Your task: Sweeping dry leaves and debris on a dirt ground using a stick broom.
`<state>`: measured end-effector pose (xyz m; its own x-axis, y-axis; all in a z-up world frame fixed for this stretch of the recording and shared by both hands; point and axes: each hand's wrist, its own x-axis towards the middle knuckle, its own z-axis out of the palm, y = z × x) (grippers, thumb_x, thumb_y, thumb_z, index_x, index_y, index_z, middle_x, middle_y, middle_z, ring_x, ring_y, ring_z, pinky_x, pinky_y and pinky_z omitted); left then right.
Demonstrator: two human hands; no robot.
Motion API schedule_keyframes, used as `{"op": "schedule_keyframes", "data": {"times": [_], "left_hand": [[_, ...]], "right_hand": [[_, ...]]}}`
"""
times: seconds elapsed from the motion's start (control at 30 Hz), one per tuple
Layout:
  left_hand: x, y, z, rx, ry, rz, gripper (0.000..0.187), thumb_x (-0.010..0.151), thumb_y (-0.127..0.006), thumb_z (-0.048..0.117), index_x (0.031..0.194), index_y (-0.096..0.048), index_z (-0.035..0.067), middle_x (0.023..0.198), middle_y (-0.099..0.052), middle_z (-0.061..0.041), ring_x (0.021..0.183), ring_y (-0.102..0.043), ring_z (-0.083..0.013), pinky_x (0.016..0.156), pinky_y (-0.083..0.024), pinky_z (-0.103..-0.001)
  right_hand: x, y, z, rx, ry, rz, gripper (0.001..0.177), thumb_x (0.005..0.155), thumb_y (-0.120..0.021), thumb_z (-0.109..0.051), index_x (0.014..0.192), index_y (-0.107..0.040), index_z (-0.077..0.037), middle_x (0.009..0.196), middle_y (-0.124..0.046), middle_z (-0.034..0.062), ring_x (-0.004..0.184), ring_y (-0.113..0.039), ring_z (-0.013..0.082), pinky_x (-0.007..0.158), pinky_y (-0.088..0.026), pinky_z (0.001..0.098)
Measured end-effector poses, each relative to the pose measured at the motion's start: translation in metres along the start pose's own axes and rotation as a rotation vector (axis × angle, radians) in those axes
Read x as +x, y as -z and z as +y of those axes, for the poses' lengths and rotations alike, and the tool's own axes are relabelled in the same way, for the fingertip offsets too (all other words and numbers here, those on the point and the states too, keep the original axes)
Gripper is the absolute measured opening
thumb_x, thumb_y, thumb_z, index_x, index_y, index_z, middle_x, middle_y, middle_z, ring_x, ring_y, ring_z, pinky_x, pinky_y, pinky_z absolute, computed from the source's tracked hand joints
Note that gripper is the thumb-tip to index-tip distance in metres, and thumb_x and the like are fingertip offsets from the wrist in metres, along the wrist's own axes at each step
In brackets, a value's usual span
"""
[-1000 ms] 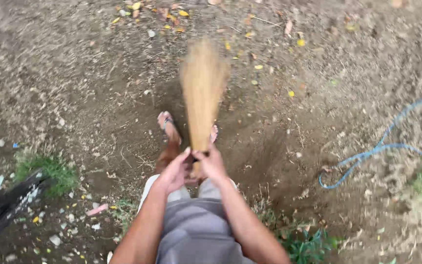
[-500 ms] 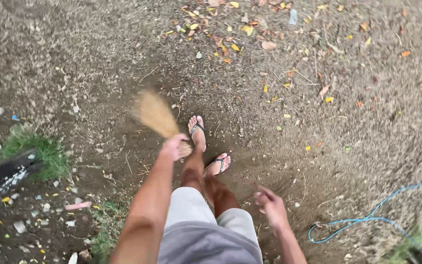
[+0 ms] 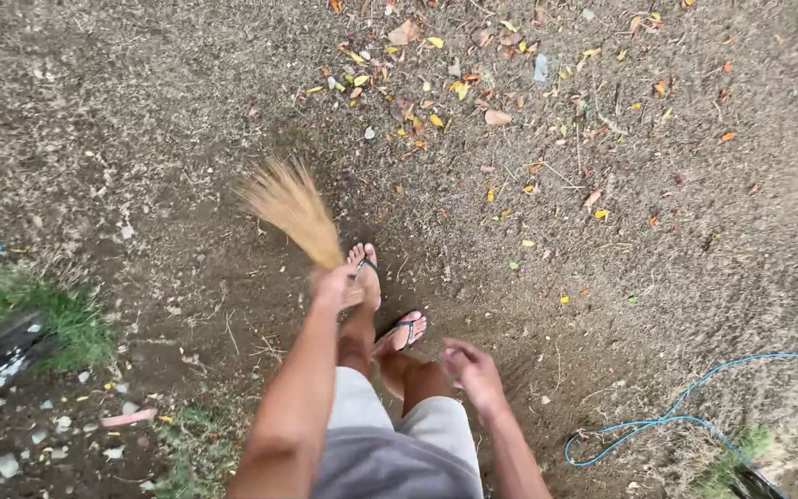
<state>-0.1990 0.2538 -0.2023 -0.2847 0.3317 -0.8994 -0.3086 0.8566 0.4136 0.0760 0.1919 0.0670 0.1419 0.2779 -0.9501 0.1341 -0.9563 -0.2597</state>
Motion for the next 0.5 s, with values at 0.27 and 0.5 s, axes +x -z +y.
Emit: {"op": "schedule_keyframes", "data": {"times": [0.27,0.5], "left_hand": [[-0.188,-0.052,0.103,0.593,-0.114,-0.464,0.069,0.056,-0.081,0.007,0.123,-0.064,0.012,0.084,-0.072,-0.003,0.072,-0.067,-0.0182,0.065,-0.053,-0.032],[-0.176,-0.093,0.042,0.500,0.039,-0.114,0.059,0.063,-0.082,0.009,0.119,-0.065,0.002,0.084,-0.072,-0.013,0.072,-0.069,-0.0261,0.066,-0.055,-0.040]], "right_hand": [[-0.007,0.013,0.007,0.100,-0.065,0.039,0.041,0.096,-0.052,-0.021,0.134,-0.067,-0.014,0.118,-0.078,0.0060,0.098,-0.071,0.0174,0.080,-0.053,0.0321],[0.008,0.027,0.043,0.154,-0.110,0.070,0.040,0.096,-0.054,-0.021,0.133,-0.067,-0.013,0.115,-0.077,0.0051,0.093,-0.072,0.0172,0.075,-0.053,0.0316]]}}
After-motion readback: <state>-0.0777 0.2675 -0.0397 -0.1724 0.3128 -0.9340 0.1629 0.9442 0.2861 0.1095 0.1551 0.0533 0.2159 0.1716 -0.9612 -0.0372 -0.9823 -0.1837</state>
